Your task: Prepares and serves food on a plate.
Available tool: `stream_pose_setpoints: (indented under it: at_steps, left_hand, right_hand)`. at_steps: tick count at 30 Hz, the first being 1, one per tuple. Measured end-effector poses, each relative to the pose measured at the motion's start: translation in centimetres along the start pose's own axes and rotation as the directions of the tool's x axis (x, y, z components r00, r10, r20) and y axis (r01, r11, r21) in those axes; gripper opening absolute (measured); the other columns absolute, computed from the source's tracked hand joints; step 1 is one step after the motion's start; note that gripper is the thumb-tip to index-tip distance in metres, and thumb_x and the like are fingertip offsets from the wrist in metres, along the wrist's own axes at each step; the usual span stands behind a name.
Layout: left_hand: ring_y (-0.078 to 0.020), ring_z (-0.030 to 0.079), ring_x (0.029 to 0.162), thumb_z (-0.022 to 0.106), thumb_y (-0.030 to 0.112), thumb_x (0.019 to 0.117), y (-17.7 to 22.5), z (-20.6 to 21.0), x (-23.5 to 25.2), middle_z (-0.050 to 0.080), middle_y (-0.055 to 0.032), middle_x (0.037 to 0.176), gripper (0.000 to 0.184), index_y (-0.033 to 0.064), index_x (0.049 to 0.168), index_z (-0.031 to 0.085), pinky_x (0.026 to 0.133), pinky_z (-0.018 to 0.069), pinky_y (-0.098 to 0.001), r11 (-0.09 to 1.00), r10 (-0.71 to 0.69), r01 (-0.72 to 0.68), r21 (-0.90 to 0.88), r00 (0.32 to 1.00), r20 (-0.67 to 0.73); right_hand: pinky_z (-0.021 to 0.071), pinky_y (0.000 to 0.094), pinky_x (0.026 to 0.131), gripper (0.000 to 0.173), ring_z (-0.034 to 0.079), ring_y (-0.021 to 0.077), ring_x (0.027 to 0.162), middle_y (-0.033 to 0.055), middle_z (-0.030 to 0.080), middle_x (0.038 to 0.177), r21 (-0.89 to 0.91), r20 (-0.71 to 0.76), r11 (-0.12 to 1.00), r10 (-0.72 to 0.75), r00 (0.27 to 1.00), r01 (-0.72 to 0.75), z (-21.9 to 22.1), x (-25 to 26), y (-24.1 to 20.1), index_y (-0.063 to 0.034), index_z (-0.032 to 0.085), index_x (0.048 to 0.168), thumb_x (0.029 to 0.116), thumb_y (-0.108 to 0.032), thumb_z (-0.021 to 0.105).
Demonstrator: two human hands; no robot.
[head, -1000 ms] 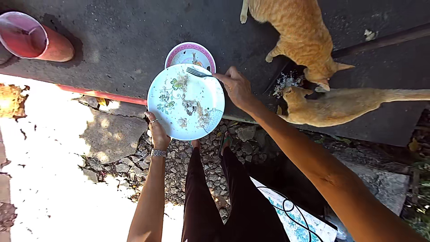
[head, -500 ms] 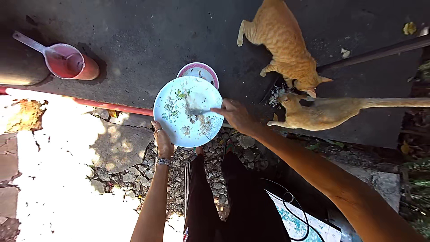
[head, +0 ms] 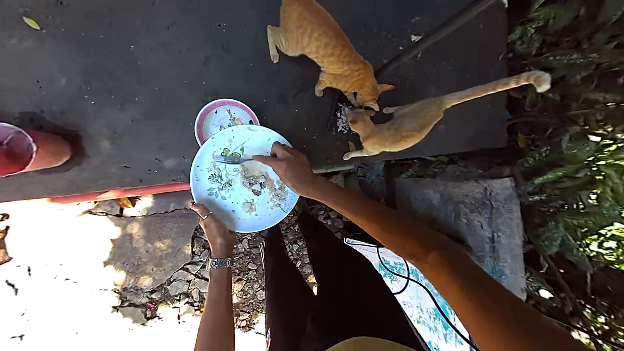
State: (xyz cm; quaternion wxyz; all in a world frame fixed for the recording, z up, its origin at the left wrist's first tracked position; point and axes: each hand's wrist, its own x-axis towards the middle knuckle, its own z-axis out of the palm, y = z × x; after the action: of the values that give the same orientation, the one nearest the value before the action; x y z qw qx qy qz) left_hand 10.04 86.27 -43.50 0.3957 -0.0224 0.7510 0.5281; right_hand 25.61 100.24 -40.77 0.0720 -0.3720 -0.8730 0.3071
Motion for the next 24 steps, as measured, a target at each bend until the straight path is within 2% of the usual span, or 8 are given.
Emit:
stream_pose_setpoints:
  at_steps: [3,5,8,10,13,16,19,24]
  left_hand:
    - [-0.0119,0.062,0.115,0.005,0.046,0.1106,-0.9,1.4,-1.8,0.058,-0.0145,0.134,0.067,0.0013,0.148,0.038,0.098,0.0537,-0.0341,1.000,0.017,-0.017,-0.019,1.000,0.004]
    - [-0.0149,0.061,0.120,0.006,0.049,0.1102,-1.7,1.9,-2.8,0.056,-0.0156,0.139,0.069,0.0022,0.150,0.037,0.102,0.0522,-0.0369,0.997,0.014,-0.015,-0.082,1.000,-0.014]
    - [-0.0160,0.058,0.124,0.006,0.049,0.1102,-2.2,2.5,-4.4,0.053,-0.0153,0.141,0.069,0.0027,0.150,0.037,0.103,0.0509,-0.0382,0.987,0.001,-0.015,-0.159,0.997,-0.084]
    - [-0.0161,0.056,0.126,0.005,0.050,0.1099,-2.4,2.6,-5.3,0.050,-0.0146,0.144,0.068,0.0044,0.152,0.033,0.104,0.0499,-0.0385,0.980,0.007,-0.030,-0.198,0.993,-0.119]
    - [-0.0162,0.055,0.127,0.003,0.053,0.1085,-2.4,2.4,-6.8,0.049,-0.0125,0.145,0.070,0.0080,0.154,0.030,0.104,0.0494,-0.0389,0.967,0.003,-0.040,-0.250,0.989,-0.147]
    - [-0.0161,0.056,0.126,0.002,0.055,0.1079,-2.8,1.5,-7.7,0.051,-0.0111,0.144,0.071,0.0097,0.153,0.034,0.104,0.0502,-0.0405,0.963,-0.004,-0.047,-0.266,0.982,-0.189]
    - [-0.0167,0.055,0.128,0.003,0.058,0.1070,-3.5,0.7,-8.4,0.050,-0.0099,0.146,0.072,0.0122,0.154,0.034,0.104,0.0494,-0.0421,0.956,-0.029,-0.031,-0.291,0.979,-0.200]
    - [-0.0159,0.053,0.131,0.003,0.057,0.1073,-3.9,0.3,-9.4,0.048,-0.0088,0.148,0.071,0.0135,0.154,0.033,0.107,0.0478,-0.0415,0.950,-0.047,-0.020,-0.313,0.977,-0.207]
  right_hand:
    - [0.0545,0.0544,0.076,0.048,0.064,0.0418,0.093,0.0255,0.062,0.111,0.036,0.198,0.991,0.122,0.973,-0.131,-0.6,-1.9,-1.4,-0.0168,0.066,0.137,0.0950,0.005,0.061]
    - [0.0533,0.0580,0.084,0.048,0.064,0.0457,0.104,0.0291,0.059,0.126,0.080,0.376,0.981,0.134,0.917,-0.176,-1.3,-4.2,-3.0,-0.0158,0.063,0.141,0.0989,0.006,0.052]
    - [0.0527,0.0580,0.086,0.051,0.063,0.0464,0.108,0.0301,0.057,0.130,0.104,0.474,0.966,0.160,0.866,-0.235,-2.6,-8.1,-4.7,-0.0168,0.057,0.147,0.1011,0.003,0.047]
    - [0.0535,0.0578,0.083,0.048,0.064,0.0470,0.103,0.0310,0.058,0.126,0.140,0.478,0.957,0.158,0.864,-0.253,-2.5,-10.9,-5.6,-0.0163,0.057,0.147,0.1028,0.000,0.048]
    - [0.0533,0.0585,0.085,0.050,0.063,0.0486,0.107,0.0331,0.057,0.129,0.166,0.505,0.946,0.162,0.848,-0.280,-1.8,-13.9,-5.3,-0.0156,0.055,0.149,0.1021,0.002,0.047]
    - [0.0533,0.0570,0.084,0.044,0.065,0.0459,0.102,0.0323,0.059,0.125,0.161,0.362,0.922,0.278,0.890,-0.353,-1.8,-13.8,-2.8,-0.0168,0.060,0.145,0.1043,-0.004,0.047]
    - [0.0537,0.0534,0.082,0.050,0.066,0.0421,0.099,0.0288,0.062,0.121,0.102,0.279,0.923,0.331,0.902,-0.370,-2.7,-13.0,-1.4,-0.0205,0.060,0.145,0.1013,-0.001,0.047]
    - [0.0545,0.0550,0.079,0.044,0.066,0.0438,0.097,0.0291,0.063,0.115,0.189,0.357,0.959,0.131,0.925,-0.210,-2.3,-15.5,-4.2,-0.0174,0.066,0.138,0.1015,0.000,0.050]
